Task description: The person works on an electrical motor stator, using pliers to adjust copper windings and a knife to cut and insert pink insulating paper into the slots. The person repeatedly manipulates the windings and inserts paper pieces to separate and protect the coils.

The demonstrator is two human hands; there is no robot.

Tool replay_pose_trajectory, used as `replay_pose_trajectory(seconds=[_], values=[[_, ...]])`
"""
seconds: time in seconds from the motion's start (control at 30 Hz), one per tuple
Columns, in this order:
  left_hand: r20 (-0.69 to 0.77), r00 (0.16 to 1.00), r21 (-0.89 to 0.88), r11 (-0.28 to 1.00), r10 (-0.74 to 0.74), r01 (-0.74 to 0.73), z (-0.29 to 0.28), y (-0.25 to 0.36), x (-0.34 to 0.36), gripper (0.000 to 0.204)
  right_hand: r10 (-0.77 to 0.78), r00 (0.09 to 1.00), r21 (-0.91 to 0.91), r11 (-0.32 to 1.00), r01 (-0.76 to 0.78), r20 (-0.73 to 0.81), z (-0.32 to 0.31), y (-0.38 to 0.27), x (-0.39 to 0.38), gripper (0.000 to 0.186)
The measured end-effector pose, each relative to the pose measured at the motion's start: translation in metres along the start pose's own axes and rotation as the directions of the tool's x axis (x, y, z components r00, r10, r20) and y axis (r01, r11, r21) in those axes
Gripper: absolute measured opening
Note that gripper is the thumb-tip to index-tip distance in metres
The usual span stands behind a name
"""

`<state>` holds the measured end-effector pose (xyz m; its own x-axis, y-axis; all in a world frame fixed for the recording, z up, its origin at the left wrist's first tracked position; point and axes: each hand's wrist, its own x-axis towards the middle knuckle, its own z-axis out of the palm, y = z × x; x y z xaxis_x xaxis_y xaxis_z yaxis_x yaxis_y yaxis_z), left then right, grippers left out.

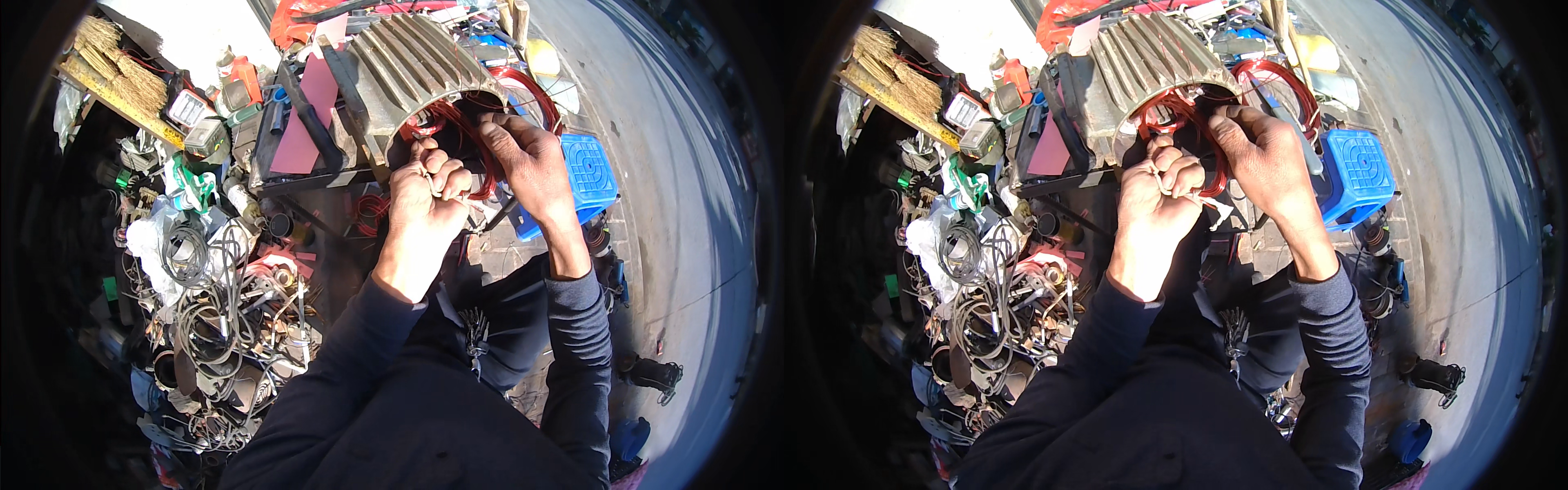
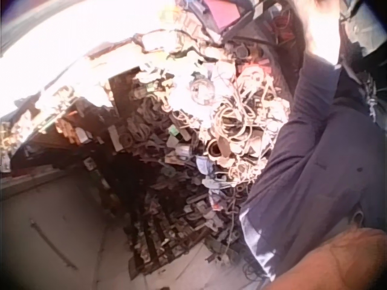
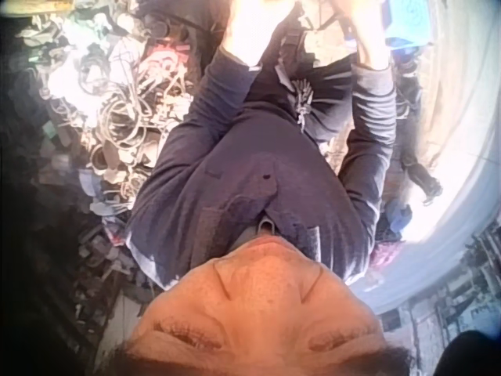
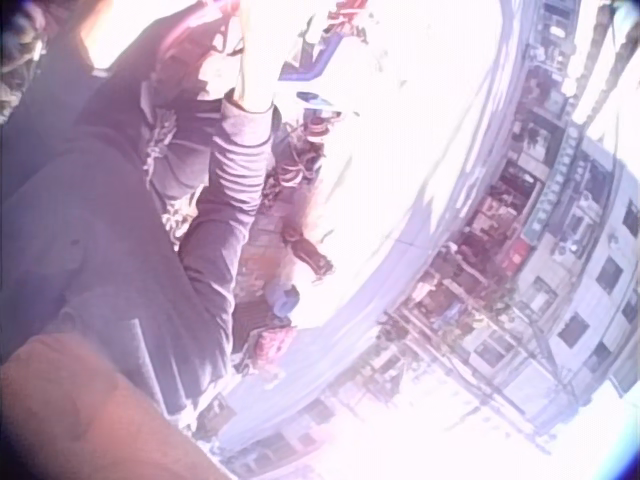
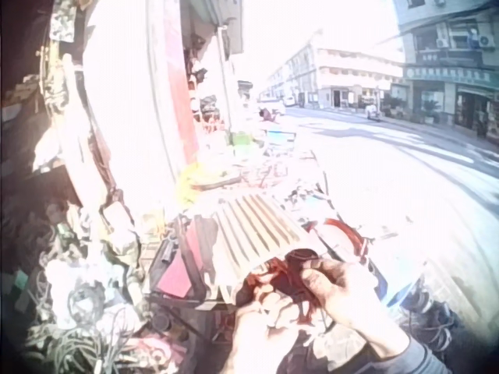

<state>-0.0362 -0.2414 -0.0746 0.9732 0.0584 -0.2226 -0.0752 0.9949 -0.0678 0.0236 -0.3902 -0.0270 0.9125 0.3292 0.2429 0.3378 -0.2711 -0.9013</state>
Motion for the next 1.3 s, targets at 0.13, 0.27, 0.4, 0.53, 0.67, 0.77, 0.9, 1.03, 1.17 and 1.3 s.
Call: replay_pose_trajectory(seconds=[0.13,0.27,0.4,0.53,0.67,0.77,0.9,1.03,1.17,1.3], values=[[0.015,1.0,0.017,1.0,0.012,-0.013,0.001,0.0,0.0,0.019,0.233,0.958,0.236,0.934,-0.269,0.169,0.027,0.001,0.015,0.038],[0.005,1.0,0.073,0.997,0.001,-0.002,0.001,0.0,-0.003,0.021,0.332,0.9,0.495,0.753,-0.433,0.282,0.035,0.003,0.022,0.029],[-0.13,0.987,0.31,0.949,0.097,-0.052,-0.002,-0.005,-0.004,0.032,0.334,0.913,0.464,0.787,-0.406,0.233,0.04,0.0,0.027,0.022],[-0.172,0.965,0.46,0.883,0.195,-0.097,-0.003,-0.005,0.0,0.038,0.345,0.914,0.399,0.823,-0.404,0.212,0.047,-0.007,0.031,0.021],[-0.24,0.949,0.469,0.88,0.207,-0.074,0.001,-0.008,0.001,0.035,0.399,0.904,0.4,0.812,-0.425,0.152,0.056,-0.008,0.035,0.021],[-0.284,0.942,0.443,0.896,0.178,-0.035,0.007,-0.009,0.0,0.037,0.302,0.95,0.368,0.876,-0.312,0.086,0.063,-0.002,0.042,0.021],[-0.32,0.93,0.374,0.926,0.184,-0.054,0.013,-0.009,0.002,0.043,0.198,0.98,0.091,0.976,-0.196,-0.012,0.073,0.011,0.051,0.026],[-0.298,0.941,0.337,0.94,0.163,-0.056,0.014,-0.007,0.001,0.041,0.133,0.97,-0.234,0.969,-0.083,0.206,0.068,0.018,0.062,0.03],[-0.282,0.951,0.323,0.946,0.127,-0.031,0.01,-0.003,0.0,0.036,0.235,0.913,-0.198,0.964,-0.176,0.335,0.068,0.016,0.073,0.02],[-0.181,0.983,0.276,0.96,0.001,0.05,-0.003,0.008,-0.009,0.032,0.235,0.927,-0.263,0.952,-0.158,0.294,0.072,0.007,0.075,0.038]])
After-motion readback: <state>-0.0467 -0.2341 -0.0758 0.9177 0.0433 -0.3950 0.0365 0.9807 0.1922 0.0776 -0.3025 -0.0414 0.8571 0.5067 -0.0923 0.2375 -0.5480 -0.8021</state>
